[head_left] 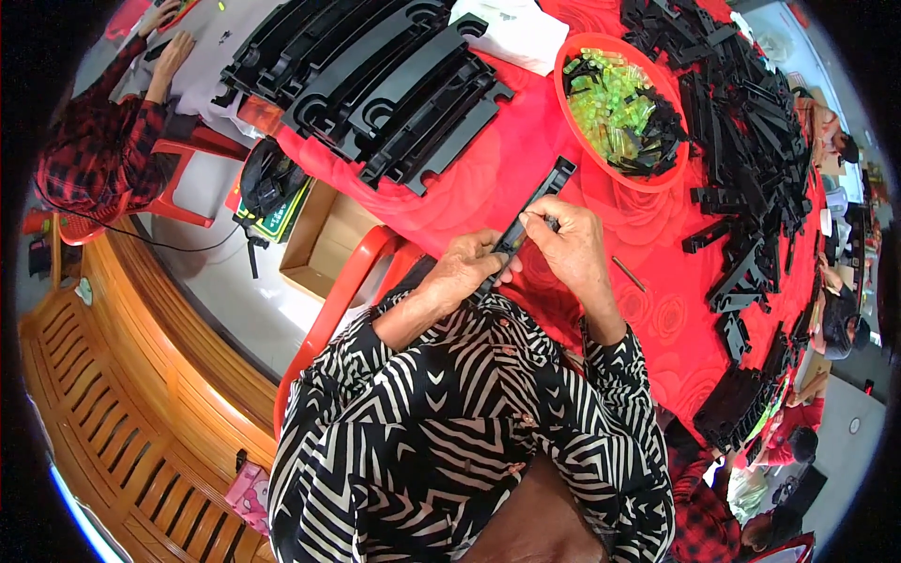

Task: The person assembles plastic components by wiping black plastic parts with a foil ball, inserting small plastic pieces from a bowl into the slots, and pressing the parts together by hand.

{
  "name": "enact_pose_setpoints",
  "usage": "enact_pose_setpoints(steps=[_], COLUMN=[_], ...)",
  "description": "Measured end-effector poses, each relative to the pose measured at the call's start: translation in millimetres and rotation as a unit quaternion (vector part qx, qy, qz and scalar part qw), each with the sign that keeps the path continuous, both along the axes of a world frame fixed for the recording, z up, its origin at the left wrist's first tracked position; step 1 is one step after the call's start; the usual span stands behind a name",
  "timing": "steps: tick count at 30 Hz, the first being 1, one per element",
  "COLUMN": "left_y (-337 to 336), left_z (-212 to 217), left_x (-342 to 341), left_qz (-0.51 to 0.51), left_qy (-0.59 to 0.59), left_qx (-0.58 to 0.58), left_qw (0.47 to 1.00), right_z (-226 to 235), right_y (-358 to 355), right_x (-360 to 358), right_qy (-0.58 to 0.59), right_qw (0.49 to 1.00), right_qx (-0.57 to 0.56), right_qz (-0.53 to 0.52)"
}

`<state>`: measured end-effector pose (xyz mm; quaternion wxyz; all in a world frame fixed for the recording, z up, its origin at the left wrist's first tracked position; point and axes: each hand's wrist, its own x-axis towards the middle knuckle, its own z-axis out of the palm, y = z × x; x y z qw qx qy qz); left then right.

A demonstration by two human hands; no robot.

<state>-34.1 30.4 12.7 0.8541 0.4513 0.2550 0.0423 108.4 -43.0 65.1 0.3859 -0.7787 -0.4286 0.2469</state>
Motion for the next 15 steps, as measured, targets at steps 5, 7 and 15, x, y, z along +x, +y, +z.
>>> enact_pose_setpoints(steps=[5, 7, 15], left_y=[-1.7, -3.0, -11.2], left_z=[0.3, -1.9, -9.6], left_x=[2.6, 1.8, 2.6], left_qz=[0.008, 0.008, 0.038], left_qy=[0.022, 0.028, 0.029], left_qx=[0.026, 0.040, 0.107], left_qw=[0.999, 0.999, 0.993], right_z=[-6.2, -6.9, -10.2], right_y=[-2.9, -3.9, -5.9], right_x=[-9.5, -12.8, -21.0], right_qy=[-0.077, -0.096, -0.187], right_qw=[0.996, 0.994, 0.981], right_qx=[-0.013, -0.023, 0.032], right_qz=[-0.035, -0.043, -0.043])
